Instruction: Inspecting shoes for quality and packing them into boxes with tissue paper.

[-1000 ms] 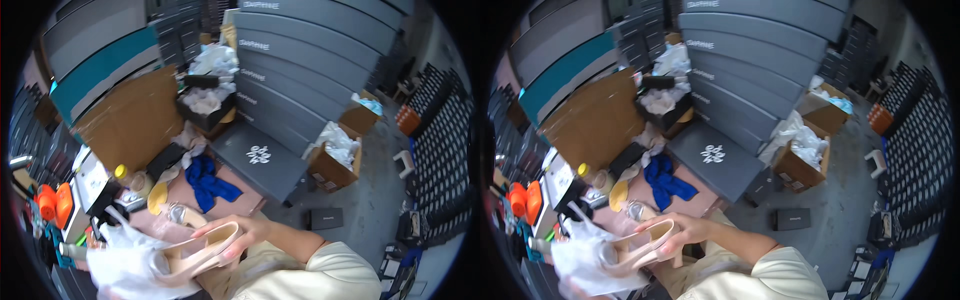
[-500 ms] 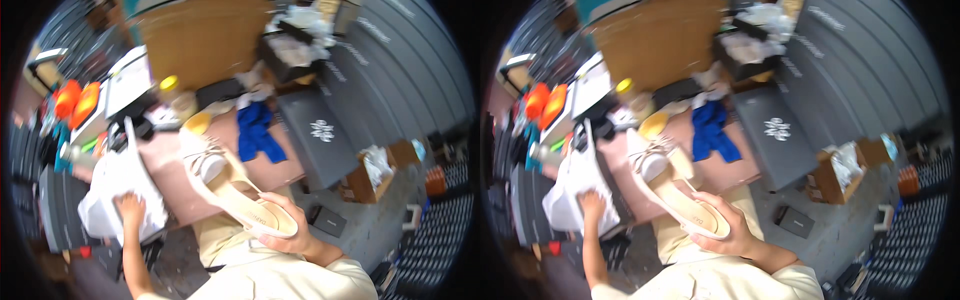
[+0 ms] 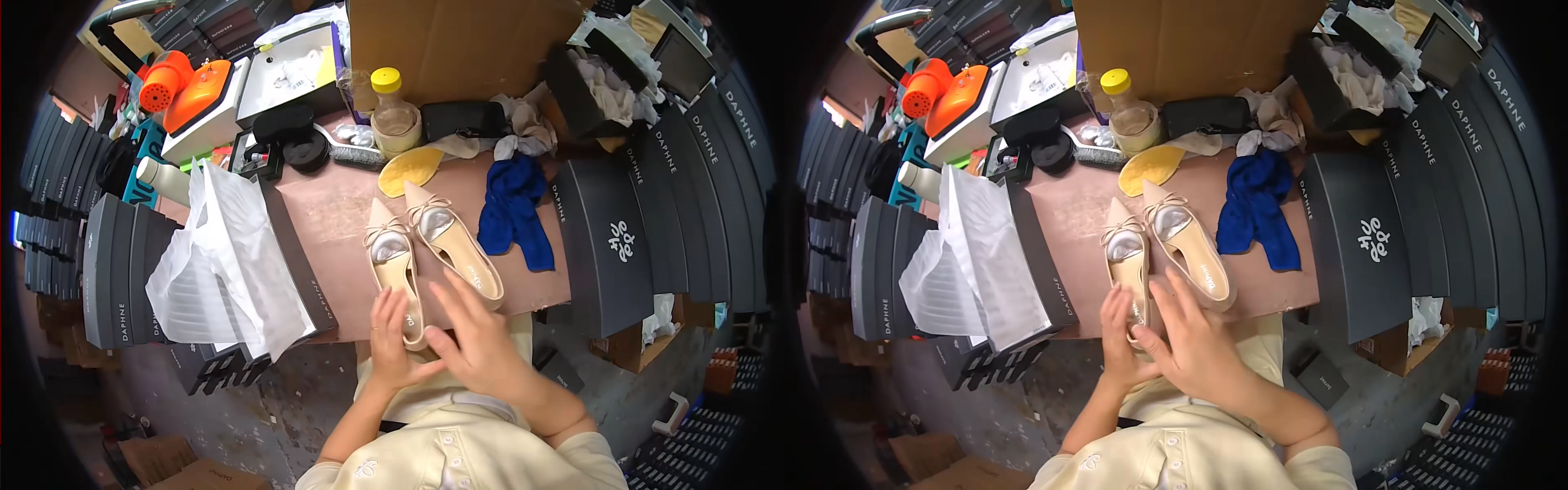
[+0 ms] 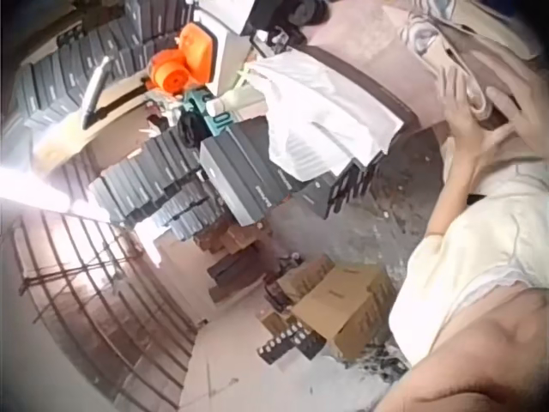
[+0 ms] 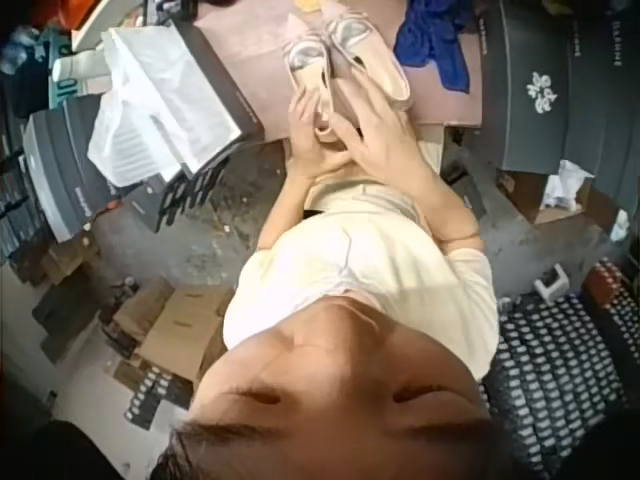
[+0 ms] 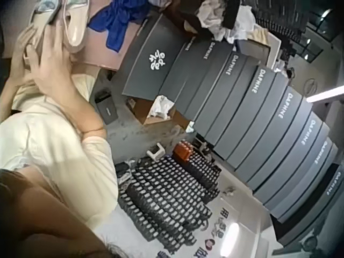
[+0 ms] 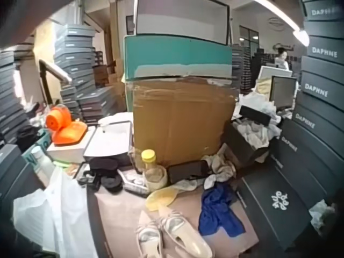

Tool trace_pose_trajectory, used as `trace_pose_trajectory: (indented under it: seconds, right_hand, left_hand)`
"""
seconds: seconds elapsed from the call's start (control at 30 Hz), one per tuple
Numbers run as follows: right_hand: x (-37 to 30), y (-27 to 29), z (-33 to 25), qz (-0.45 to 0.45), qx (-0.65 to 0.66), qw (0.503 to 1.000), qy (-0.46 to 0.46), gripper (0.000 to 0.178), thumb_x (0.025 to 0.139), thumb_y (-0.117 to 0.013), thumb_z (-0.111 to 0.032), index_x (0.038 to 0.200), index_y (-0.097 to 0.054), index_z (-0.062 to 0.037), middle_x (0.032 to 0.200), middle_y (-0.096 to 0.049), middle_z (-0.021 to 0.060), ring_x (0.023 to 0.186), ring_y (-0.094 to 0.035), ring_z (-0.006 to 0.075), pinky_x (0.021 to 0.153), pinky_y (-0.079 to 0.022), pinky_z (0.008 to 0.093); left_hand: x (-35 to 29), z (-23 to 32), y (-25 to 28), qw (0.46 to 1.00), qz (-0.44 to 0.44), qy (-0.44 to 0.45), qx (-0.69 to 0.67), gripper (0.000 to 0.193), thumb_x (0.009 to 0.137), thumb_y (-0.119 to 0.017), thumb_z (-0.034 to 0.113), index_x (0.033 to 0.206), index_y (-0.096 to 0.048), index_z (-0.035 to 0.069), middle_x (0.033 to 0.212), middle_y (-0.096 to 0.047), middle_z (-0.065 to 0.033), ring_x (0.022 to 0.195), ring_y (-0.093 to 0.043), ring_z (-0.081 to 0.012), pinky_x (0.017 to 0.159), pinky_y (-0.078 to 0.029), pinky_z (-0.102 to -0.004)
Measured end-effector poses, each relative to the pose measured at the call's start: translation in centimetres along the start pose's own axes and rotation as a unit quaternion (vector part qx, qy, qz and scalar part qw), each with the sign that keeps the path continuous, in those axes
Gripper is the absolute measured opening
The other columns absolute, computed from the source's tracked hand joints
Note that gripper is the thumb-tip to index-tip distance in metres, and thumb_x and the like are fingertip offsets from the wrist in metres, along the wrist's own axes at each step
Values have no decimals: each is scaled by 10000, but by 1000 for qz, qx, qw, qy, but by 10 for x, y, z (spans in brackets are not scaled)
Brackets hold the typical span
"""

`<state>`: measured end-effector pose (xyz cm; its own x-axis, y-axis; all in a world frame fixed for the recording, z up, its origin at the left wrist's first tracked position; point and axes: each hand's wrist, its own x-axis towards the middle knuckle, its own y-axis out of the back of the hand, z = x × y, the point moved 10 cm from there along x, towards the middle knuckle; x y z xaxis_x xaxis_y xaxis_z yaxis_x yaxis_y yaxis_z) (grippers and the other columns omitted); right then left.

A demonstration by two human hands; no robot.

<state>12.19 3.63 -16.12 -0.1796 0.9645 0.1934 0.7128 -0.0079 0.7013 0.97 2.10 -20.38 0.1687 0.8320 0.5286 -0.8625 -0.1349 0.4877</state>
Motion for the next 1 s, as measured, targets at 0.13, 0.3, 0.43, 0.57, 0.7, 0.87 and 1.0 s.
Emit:
trace_pose_trajectory:
  seconds: [0.13,0.3,0.43,0.57,0.7,0.87,1.0]
  right_hand:
    - [73,-24,-13,-104,-188,971,105,206,774,-591,-156,932,-635,-30,949,-606,106,780,-619,242,636,-501,322]
    - [123,-132,-2,-161,-340,857,353,62,669,-617,-125,667,-676,-104,673,-627,56,670,-634,195,544,-487,302]
    - [113,-152,17,-150,-320,860,367,71,660,-617,-124,648,-685,-108,653,-644,57,657,-643,195,519,-487,317]
    - [103,-140,11,-178,-299,858,378,128,652,-609,-115,728,-607,-12,694,-597,96,621,-610,220,528,-486,288]
    - [88,-128,4,-229,-271,861,365,141,653,-619,-132,739,-603,-21,706,-595,102,669,-608,215,534,-489,295]
    - [91,-146,23,-273,-358,849,275,150,642,-621,-137,744,-627,-26,721,-617,105,692,-615,210,541,-491,306]
    - [100,-155,11,-297,-304,851,308,130,616,-656,-140,715,-659,-55,687,-638,85,668,-637,210,556,-499,319]
  left_hand:
    - [5,3,-12,997,51,-59,15,504,566,-823,199,962,-557,35,971,-582,-130,938,-549,-371,793,-458,-440]
    - [12,-1,-15,997,44,-59,9,362,573,-769,88,822,-508,50,771,-547,-103,763,-544,-304,678,-453,-393]
    - [4,-16,-7,997,66,-49,-4,362,570,-767,105,812,-504,48,741,-540,-99,721,-540,-295,666,-466,-391]
    - [-4,-18,-12,997,47,-59,-6,363,568,-769,117,812,-507,54,732,-542,-91,717,-542,-294,677,-475,-388]
    - [-5,-22,-11,997,64,-35,-4,344,560,-773,126,778,-513,67,725,-543,-82,712,-544,-287,655,-469,-375]
    - [-2,-19,-15,998,47,-46,10,340,554,-770,136,762,-509,72,710,-531,-72,703,-544,-277,626,-470,-363]
    - [-2,-20,-11,997,63,-47,4,343,551,-767,141,764,-507,72,705,-527,-69,699,-541,-274,640,-480,-371]
